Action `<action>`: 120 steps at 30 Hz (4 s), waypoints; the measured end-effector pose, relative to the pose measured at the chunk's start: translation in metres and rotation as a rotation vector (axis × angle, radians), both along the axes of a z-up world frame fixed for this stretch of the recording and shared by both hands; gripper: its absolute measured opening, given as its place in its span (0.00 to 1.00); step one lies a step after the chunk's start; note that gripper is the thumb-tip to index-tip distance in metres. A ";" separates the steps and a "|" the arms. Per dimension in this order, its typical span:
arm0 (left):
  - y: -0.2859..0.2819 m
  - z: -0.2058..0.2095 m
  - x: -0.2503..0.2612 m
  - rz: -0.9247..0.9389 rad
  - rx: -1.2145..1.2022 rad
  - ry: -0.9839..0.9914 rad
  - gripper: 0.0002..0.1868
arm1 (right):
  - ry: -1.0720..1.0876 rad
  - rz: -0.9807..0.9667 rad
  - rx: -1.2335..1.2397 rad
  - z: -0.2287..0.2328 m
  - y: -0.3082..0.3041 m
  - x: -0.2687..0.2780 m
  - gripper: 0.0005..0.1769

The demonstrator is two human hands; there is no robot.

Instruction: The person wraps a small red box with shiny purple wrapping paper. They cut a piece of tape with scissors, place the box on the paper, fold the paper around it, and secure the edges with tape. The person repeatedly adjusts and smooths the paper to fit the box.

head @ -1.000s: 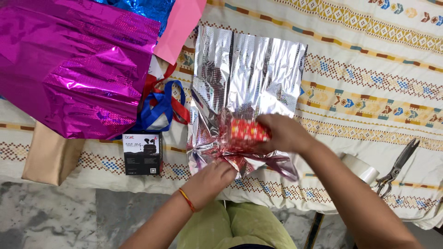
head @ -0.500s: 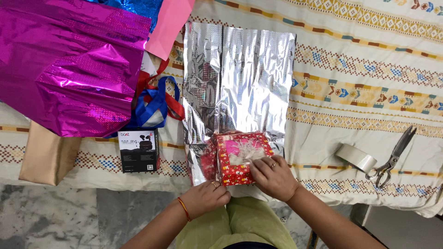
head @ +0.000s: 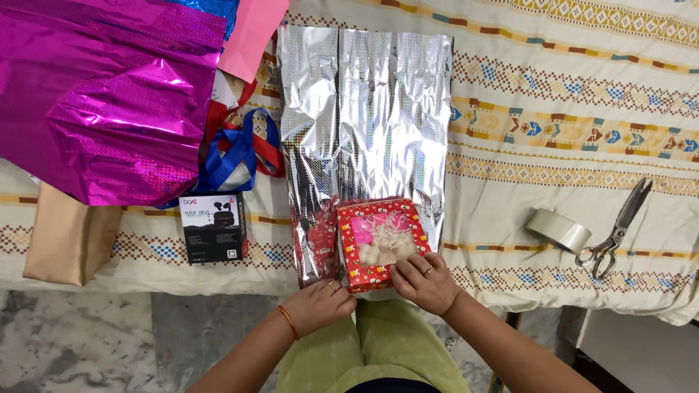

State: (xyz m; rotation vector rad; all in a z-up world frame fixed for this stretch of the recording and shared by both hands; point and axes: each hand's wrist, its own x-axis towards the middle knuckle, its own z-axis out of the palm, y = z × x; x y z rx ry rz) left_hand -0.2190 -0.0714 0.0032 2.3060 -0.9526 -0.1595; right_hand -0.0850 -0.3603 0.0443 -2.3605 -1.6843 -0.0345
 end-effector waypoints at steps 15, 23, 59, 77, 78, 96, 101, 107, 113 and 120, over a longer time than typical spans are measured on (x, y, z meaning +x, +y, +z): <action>0.003 -0.004 -0.002 0.081 -0.014 -0.021 0.15 | 0.047 -0.095 -0.050 0.015 0.016 0.006 0.25; 0.003 -0.006 -0.004 0.096 0.006 -0.013 0.15 | 0.068 -0.095 -0.034 0.023 0.026 0.009 0.25; 0.011 0.055 0.055 0.376 -0.270 0.125 0.19 | 0.972 -0.328 -0.306 -0.092 0.117 0.273 0.28; 0.007 0.055 0.048 0.604 -0.268 0.150 0.23 | 0.367 -0.435 0.039 -0.008 0.051 0.068 0.44; 0.005 0.056 0.051 0.641 -0.270 0.184 0.22 | 0.361 -0.390 0.122 -0.002 0.045 0.038 0.45; 0.043 0.057 0.145 0.807 -0.187 0.037 0.16 | 0.845 -0.955 0.000 0.005 -0.018 0.140 0.10; 0.053 0.030 0.171 0.743 -0.184 0.053 0.17 | 1.105 -1.081 -0.138 -0.043 -0.025 0.164 0.09; 0.077 -0.006 0.191 0.683 -0.141 0.042 0.18 | 1.320 -1.157 0.399 -0.104 -0.026 0.167 0.12; 0.079 -0.028 0.206 0.677 -0.082 0.023 0.19 | 1.231 -1.209 0.559 -0.127 -0.019 0.165 0.05; 0.056 -0.017 0.214 0.794 0.091 -0.093 0.19 | 0.670 -1.328 0.321 -0.095 0.008 0.163 0.05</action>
